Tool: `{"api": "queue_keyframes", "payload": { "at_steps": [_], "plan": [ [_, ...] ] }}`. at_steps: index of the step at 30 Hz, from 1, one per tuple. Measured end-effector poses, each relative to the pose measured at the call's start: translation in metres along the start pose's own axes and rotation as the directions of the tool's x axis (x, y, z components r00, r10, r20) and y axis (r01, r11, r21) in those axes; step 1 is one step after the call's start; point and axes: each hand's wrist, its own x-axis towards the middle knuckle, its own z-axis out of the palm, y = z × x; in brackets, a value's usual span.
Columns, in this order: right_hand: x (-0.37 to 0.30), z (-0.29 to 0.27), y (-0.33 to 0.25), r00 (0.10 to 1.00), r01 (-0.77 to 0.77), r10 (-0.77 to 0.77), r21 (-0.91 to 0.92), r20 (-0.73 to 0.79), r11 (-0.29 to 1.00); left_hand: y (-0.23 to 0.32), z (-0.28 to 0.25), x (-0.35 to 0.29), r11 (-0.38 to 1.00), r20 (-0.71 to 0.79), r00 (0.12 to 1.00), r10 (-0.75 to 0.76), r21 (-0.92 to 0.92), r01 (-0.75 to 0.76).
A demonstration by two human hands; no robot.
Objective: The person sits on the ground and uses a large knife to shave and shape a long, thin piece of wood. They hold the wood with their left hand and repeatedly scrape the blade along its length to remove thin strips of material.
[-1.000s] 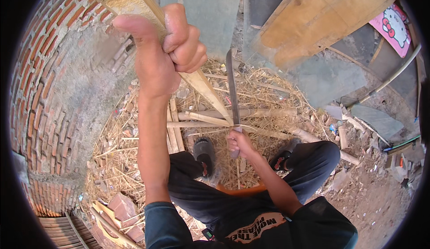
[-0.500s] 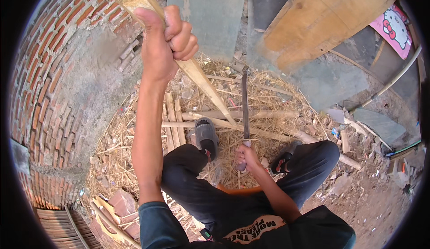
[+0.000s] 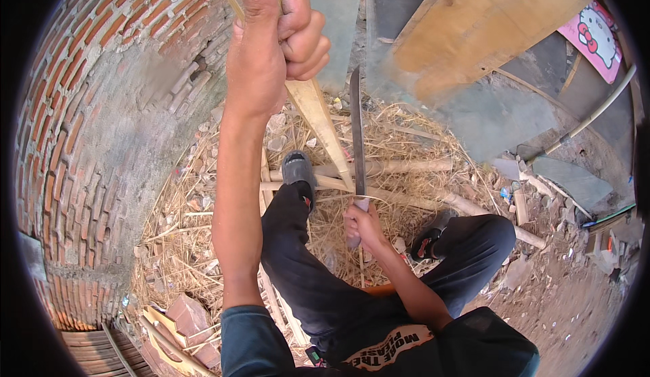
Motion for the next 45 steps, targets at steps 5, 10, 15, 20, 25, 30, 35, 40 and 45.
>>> {"api": "queue_keyframes", "payload": {
  "at_steps": [5, 10, 15, 20, 25, 30, 35, 40, 45],
  "plan": [
    [0.0, 0.003, 0.001, 0.997, -0.037, 0.047, 0.141, -0.065, 0.989, -0.001, -0.005, 0.004, 1.0, -0.073, 0.997, -0.016, -0.006, 0.016],
    [-0.005, 0.002, 0.0, 0.997, -0.04, 0.048, 0.112, -0.066, 0.993, 0.002, -0.008, 0.003, 1.0, -0.013, 1.0, 0.006, 0.016, -0.005],
    [0.001, 0.007, -0.016, 1.0, -0.005, 0.007, 0.121, -0.011, 0.993, 0.002, -0.011, 0.003, 0.999, 0.044, 0.999, -0.011, -0.049, 0.013],
    [0.043, 0.0, 0.003, 0.994, -0.11, 0.11, 0.01, -0.002, 0.994, -0.001, -0.013, 0.006, 1.0, 0.014, 1.0, -0.004, -0.03, 0.004],
    [0.039, -0.003, -0.021, 0.989, -0.134, 0.121, 0.17, 0.085, 0.976, 0.0, -0.026, 0.007, 1.0, -0.012, 1.0, 0.013, -0.003, -0.013],
    [0.036, 0.0, -0.024, 0.997, 0.061, -0.064, 0.077, 0.034, 0.995, 0.001, -0.032, 0.004, 1.0, -0.015, 1.0, 0.023, -0.02, -0.023],
    [0.053, -0.016, 0.005, 0.98, -0.193, 0.191, 0.024, 0.055, 0.981, 0.0, -0.045, -0.005, 0.999, -0.05, 0.998, 0.024, -0.021, -0.025],
    [0.028, 0.002, -0.036, 0.998, 0.025, -0.019, 0.091, -0.06, 0.996, -0.001, -0.05, -0.003, 0.999, -0.081, 0.996, 0.036, -0.011, -0.037],
    [0.03, 0.006, -0.041, 0.974, 0.223, -0.224, 0.126, -0.002, 0.967, -0.001, -0.042, 0.003, 0.999, -0.004, 1.0, 0.01, -0.047, -0.01]
  ]
}}
